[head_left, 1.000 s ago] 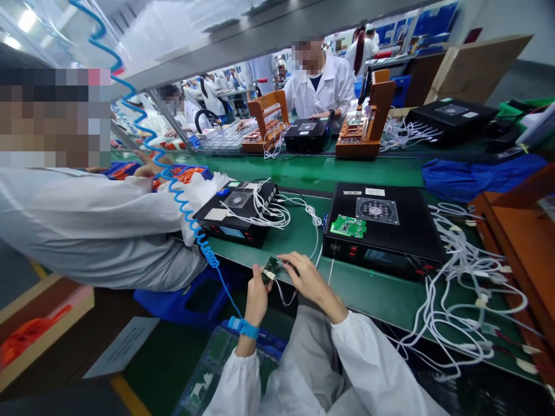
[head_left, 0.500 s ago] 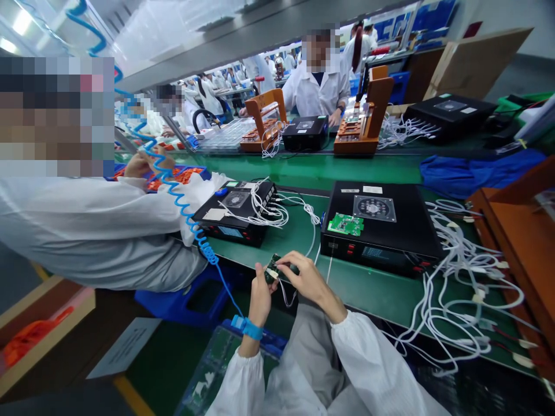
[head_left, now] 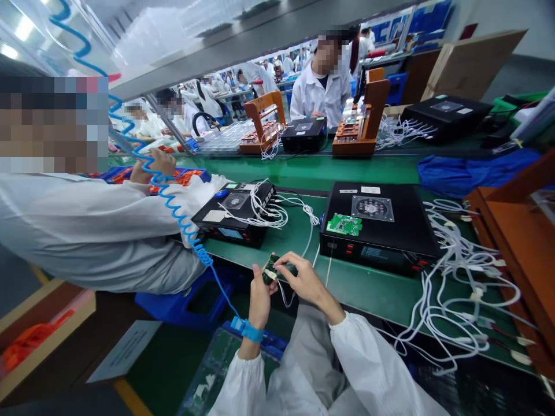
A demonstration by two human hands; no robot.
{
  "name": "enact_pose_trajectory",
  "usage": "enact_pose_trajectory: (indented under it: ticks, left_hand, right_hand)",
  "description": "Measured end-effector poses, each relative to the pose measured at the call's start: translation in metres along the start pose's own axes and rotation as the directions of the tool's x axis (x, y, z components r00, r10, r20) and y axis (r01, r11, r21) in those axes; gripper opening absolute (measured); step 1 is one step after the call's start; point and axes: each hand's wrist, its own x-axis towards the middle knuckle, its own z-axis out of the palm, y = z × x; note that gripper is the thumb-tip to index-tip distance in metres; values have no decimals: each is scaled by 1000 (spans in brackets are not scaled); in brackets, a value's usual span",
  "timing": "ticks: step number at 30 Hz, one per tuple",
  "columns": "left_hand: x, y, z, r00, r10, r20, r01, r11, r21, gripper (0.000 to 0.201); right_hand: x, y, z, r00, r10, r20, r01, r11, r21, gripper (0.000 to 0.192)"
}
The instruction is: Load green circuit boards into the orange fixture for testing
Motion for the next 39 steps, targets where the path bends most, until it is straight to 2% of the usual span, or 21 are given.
enact_pose_trajectory:
  ticks: [7,12,19,24,29,34,39]
  left_hand:
    - [0,-1,-2,1000,8,-1,-8,1000,15,82]
    - [0,2,-2,998,60,-8,-58,986,153,88]
    - [-1,3,0,978,204,-45,-176,921,348,75]
    - [3,0,-2,931,366,-14,-314,818,482,64]
    - [9,4,-3,912,408,33,-348,729,589,63]
    - [22,7,-9,907,419,31,-341,692,637,61]
    - [45,4,-20,921,387,41,-309,662,683,61]
  right_hand:
    - [1,-1,2,1000,-1,-10,1,1000,10,15]
    - [2,-1,1,1000,23,-2,-23,1000,8,16]
    - [13,6,-1,974,216,69,-222,972,77,21]
    - [22,12,-1,959,241,153,-262,954,144,28]
    - [33,21,1,883,411,227,-464,838,288,36]
    - [49,27,8,856,456,241,-513,804,301,23]
    - [68,42,20,835,510,208,-544,823,163,10]
